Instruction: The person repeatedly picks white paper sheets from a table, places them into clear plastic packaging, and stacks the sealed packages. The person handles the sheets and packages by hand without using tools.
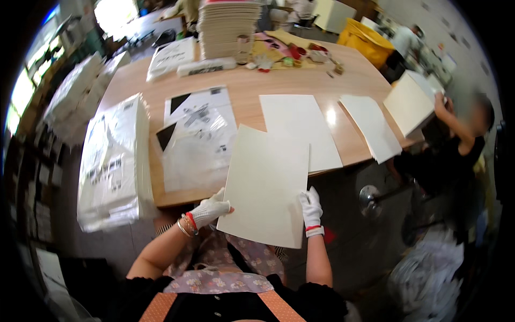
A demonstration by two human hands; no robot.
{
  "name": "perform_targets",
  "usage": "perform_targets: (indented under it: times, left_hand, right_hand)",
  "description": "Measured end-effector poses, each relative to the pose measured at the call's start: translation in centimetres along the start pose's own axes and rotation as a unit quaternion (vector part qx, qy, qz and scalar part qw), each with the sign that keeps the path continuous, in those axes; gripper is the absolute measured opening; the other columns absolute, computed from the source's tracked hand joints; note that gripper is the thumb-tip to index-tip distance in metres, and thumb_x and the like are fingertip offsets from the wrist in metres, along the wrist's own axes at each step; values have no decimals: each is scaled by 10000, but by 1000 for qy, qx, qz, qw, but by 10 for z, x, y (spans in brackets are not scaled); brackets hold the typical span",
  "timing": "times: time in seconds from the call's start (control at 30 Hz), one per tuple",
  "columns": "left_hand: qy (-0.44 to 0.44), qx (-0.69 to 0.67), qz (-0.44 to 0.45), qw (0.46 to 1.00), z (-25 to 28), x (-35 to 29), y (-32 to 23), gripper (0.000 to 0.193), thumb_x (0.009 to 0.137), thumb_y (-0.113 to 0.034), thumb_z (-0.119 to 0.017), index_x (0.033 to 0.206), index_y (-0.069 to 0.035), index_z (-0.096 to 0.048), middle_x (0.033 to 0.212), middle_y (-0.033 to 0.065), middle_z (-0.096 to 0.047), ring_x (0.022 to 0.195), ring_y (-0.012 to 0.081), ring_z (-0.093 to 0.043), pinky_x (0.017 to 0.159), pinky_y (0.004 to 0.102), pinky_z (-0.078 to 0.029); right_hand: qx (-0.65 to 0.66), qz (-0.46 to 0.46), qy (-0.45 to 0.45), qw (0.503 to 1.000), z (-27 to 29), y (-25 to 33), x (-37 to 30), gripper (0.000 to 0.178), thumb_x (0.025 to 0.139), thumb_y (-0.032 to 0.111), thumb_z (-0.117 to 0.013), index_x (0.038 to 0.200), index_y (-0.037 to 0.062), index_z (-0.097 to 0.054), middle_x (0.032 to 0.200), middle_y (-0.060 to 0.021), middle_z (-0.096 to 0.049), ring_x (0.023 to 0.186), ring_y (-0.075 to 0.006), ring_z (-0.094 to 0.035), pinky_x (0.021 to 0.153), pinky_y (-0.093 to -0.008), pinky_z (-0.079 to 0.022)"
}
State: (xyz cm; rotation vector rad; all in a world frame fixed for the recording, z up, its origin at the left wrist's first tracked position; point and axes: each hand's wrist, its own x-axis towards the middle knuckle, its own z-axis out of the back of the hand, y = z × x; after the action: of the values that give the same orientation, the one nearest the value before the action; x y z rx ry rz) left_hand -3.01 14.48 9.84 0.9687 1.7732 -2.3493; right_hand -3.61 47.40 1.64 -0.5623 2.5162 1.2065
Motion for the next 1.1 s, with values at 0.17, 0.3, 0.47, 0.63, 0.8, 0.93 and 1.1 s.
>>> perform_targets:
  times: [0.17, 0.3, 0.47, 0.63, 0.8, 0.93, 1.1]
  left_hand:
    - [-169, 250, -68, 951, -70, -16, 19, 780, 723, -321, -628, 1364, -39, -284, 1331, 233, -390, 1221, 419, -415, 1005, 484, -348]
    - [-201, 343, -275, 875, -105, -16, 54, 852, 666, -318, -648, 1353, 41, -294, 1378, 278, -272, 1311, 465, -209, 1083, 552, -158]
    - [-132, 192, -256, 938, -26, -56, -1, 494, 669, -183, -645, 1125, -27, -536, 1070, 169, -575, 1004, 333, -569, 862, 408, -468]
    - [-501, 269, -453, 687, 57, -60, -27, 530, 673, 24, -646, 1177, -76, -513, 1094, 149, -581, 991, 321, -584, 827, 375, -498]
    - [-507, 52, -162, 845, 118, -36, -47, 569, 733, -45, -648, 1270, -43, -457, 1049, 108, -615, 1036, 206, -559, 880, 304, -453]
    - [-136, -127, -297, 936, 116, -40, -69, 609, 812, -49, -566, 1372, 6, -331, 1127, 65, -606, 810, 71, -521, 787, 227, -457]
    - [-74, -251, -321, 910, 140, -17, -83, 532, 863, 11, -469, 1380, -15, -346, 1221, 72, -586, 885, 83, -558, 777, 226, -468]
  right_hand:
    - [-70, 86, -57, 992, -50, -71, -25, 657, 947, 536, -370, 1272, -22, -489, 1212, -137, -554, 1072, -196, -536, 925, -321, -440]
    - [-171, 192, -63, 964, -96, -122, -10, 307, 934, 275, -549, 1066, 0, -582, 998, -84, -606, 893, -149, -560, 795, -290, -470]
    - [-212, 171, -130, 953, -94, -115, 13, 232, 919, 201, -569, 748, 46, -544, 698, 24, -525, 623, -53, -432, 543, -236, -377]
    - [-288, 206, -184, 917, -108, -96, 2, 296, 910, 224, -595, 685, 47, -523, 604, 60, -441, 552, -37, -359, 482, -238, -327]
    - [-401, 314, -141, 849, -105, -57, -42, 373, 908, 291, -599, 658, 57, -450, 617, 41, -454, 578, -43, -376, 491, -226, -339]
    - [-556, 411, -134, 710, -85, -19, -81, 342, 857, 317, -656, 700, 29, -559, 647, -38, -556, 570, -110, -490, 517, -267, -405]
    - [-671, 441, -14, 596, -116, 8, -97, 184, 774, 184, -691, 848, 22, -646, 937, -184, -621, 760, -292, -626, 649, -357, -502]
